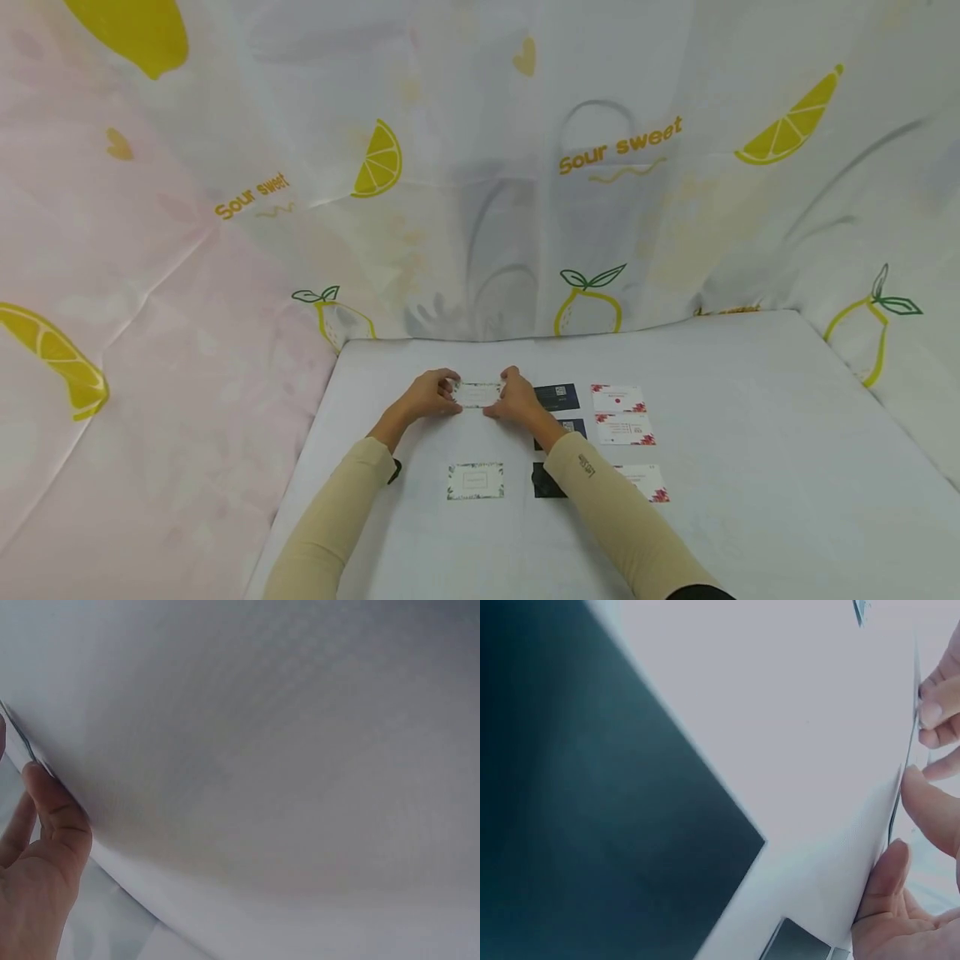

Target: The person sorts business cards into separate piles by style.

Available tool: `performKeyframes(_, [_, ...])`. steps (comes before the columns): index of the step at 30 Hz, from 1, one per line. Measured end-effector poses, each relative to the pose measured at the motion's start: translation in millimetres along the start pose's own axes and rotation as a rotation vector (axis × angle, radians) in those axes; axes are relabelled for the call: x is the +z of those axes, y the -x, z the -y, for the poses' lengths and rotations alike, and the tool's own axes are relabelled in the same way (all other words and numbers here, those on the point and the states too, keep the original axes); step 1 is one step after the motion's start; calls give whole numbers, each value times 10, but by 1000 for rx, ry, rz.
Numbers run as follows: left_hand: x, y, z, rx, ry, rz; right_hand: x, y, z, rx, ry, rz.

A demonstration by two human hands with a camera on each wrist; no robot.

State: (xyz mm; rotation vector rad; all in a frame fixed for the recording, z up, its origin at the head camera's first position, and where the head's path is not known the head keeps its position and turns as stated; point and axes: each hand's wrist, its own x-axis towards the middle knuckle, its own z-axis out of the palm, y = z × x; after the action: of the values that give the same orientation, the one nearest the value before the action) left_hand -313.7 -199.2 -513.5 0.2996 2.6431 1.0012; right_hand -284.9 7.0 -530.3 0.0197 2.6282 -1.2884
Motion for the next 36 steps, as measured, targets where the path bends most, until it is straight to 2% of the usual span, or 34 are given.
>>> performKeyframes(4, [-7, 22, -20, -22, 29, -7, -13, 0, -5, -15, 1, 6])
performKeyframes(9, [25, 86, 2, -31, 75, -21, -32, -7, -33, -36, 6, 55])
performKeyframes(14, [90, 152, 45, 40, 80, -42, -49, 50, -59, -85, 40, 107])
performKeyframes(19, [141, 235, -7, 93, 92, -51, -99, 158, -67, -157, 98, 141])
performKeyframes(24, [143, 343, -78, 116, 101, -11, -178, 267, -36, -175, 117, 156])
performKeyframes(29, [116, 410, -81, 94, 152, 3, -266, 371, -34, -176, 59, 166])
performKeyframes(36, [99, 521, -69, 71, 167, 121, -312, 503, -86, -236, 12, 182])
